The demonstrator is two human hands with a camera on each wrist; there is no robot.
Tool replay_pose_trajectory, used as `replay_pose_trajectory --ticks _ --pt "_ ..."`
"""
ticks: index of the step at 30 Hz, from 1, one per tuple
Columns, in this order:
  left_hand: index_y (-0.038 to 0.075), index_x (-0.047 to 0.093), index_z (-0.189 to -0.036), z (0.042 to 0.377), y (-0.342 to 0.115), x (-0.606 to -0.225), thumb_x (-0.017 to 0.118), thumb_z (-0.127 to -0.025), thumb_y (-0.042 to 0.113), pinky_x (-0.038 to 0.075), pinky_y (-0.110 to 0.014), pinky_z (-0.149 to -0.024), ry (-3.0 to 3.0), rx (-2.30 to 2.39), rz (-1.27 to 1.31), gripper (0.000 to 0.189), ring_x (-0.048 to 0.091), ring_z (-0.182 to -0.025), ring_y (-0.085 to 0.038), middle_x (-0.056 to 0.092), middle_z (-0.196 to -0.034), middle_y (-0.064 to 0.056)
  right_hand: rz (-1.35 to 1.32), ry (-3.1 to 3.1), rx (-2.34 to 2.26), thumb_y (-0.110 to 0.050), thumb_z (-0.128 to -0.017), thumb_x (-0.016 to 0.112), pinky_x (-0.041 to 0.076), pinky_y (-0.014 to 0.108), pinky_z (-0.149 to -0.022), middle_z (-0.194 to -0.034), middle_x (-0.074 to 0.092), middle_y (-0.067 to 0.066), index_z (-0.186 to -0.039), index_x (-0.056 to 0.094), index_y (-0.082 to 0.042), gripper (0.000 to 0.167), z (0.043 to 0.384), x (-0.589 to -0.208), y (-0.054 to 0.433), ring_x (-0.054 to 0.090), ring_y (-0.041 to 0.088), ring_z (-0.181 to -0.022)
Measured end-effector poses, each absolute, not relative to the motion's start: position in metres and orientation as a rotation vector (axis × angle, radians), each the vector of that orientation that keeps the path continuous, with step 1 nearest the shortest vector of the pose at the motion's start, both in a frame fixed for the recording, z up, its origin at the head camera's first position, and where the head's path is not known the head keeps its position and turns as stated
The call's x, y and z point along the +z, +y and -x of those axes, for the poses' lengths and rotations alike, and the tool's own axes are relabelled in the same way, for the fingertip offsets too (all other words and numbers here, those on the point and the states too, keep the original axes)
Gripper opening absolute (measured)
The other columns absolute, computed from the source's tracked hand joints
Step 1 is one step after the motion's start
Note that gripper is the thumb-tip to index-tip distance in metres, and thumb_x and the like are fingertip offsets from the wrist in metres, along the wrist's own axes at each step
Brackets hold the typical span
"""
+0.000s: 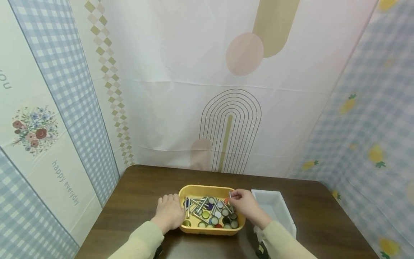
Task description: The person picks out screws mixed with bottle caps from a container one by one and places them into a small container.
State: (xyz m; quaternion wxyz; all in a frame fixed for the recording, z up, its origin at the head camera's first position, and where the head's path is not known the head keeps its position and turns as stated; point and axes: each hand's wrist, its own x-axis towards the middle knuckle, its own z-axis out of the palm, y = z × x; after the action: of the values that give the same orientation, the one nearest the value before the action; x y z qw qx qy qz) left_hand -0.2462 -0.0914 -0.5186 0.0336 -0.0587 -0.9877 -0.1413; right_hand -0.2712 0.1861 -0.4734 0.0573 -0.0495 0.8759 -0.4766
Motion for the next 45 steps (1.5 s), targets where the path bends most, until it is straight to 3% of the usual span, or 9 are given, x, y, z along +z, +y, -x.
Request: replay_pose_trajectory --ticks 9,16,27,32,37,45 --pt "-0.001 0.050 -0.100 0.247 -0.094 -0.517 0.058 -0.088 0.032 0.032 -0.049 -0.080 -3.028 -0.449 0.173 0.036 0.040 -0.084 -0.030 0.043 -0.085 -0.012 0.037 2.638 -1.533 -0.005 -0.088 0.062 0.054 0.040 -0.068 -0.088 0.061 0.010 -0.106 0.062 0.006 0.021 0.273 -0.468 0.215 0.060 0.020 -0.075" --pt "-0.001 0.052 -0.102 0.244 -0.101 -0.518 0.059 -0.087 0.032 0.032 -0.049 -0.081 -3.020 -0.518 0.136 0.036 0.043 -0.085 -0.029 0.047 -0.086 -0.011 -0.006 2.624 -1.560 -0.007 -0.088 0.062 0.054 0.035 -0.073 -0.095 0.063 0.011 -0.111 0.061 0.006 0.026 0.274 -0.461 0.246 0.064 0.022 -0.085" --pt "-0.002 0.054 -0.109 0.243 -0.115 -0.513 0.055 -0.090 0.034 0.032 -0.050 -0.084 -3.081 -0.500 0.305 0.040 0.043 -0.092 -0.029 0.049 -0.095 -0.010 -0.116 2.720 -1.369 -0.011 -0.092 0.060 0.054 0.041 -0.075 -0.107 0.062 0.021 -0.117 0.055 0.012 0.035 0.269 -0.466 0.282 0.066 0.032 -0.091" --pt "-0.004 0.052 -0.114 0.243 -0.113 -0.514 0.053 -0.092 0.030 0.032 -0.052 -0.088 -3.092 -0.513 0.366 0.041 0.044 -0.099 -0.031 0.051 -0.102 -0.014 -0.141 2.751 -1.309 -0.009 -0.090 0.061 0.053 0.039 -0.071 -0.100 0.063 0.016 -0.106 0.059 0.008 0.023 0.268 -0.473 0.286 0.065 0.025 -0.084" --pt "-0.004 0.053 -0.111 0.244 -0.112 -0.523 0.052 -0.091 0.030 0.033 -0.052 -0.088 -3.049 -0.471 0.378 0.040 0.044 -0.097 -0.031 0.050 -0.099 -0.013 -0.159 2.764 -1.272 -0.007 -0.088 0.062 0.048 0.034 -0.063 -0.084 0.060 0.010 -0.090 0.061 0.005 0.012 0.268 -0.483 0.289 0.058 0.021 -0.074" --pt "-0.002 0.052 -0.106 0.241 -0.108 -0.515 0.051 -0.091 0.029 0.032 -0.052 -0.086 -3.063 -0.474 0.378 0.034 0.043 -0.093 -0.030 0.048 -0.094 -0.012 -0.168 2.809 -1.182 -0.004 -0.085 0.064 0.044 0.033 -0.058 -0.076 0.056 0.009 -0.082 0.057 0.003 0.010 0.264 -0.493 0.297 0.054 0.022 -0.069"
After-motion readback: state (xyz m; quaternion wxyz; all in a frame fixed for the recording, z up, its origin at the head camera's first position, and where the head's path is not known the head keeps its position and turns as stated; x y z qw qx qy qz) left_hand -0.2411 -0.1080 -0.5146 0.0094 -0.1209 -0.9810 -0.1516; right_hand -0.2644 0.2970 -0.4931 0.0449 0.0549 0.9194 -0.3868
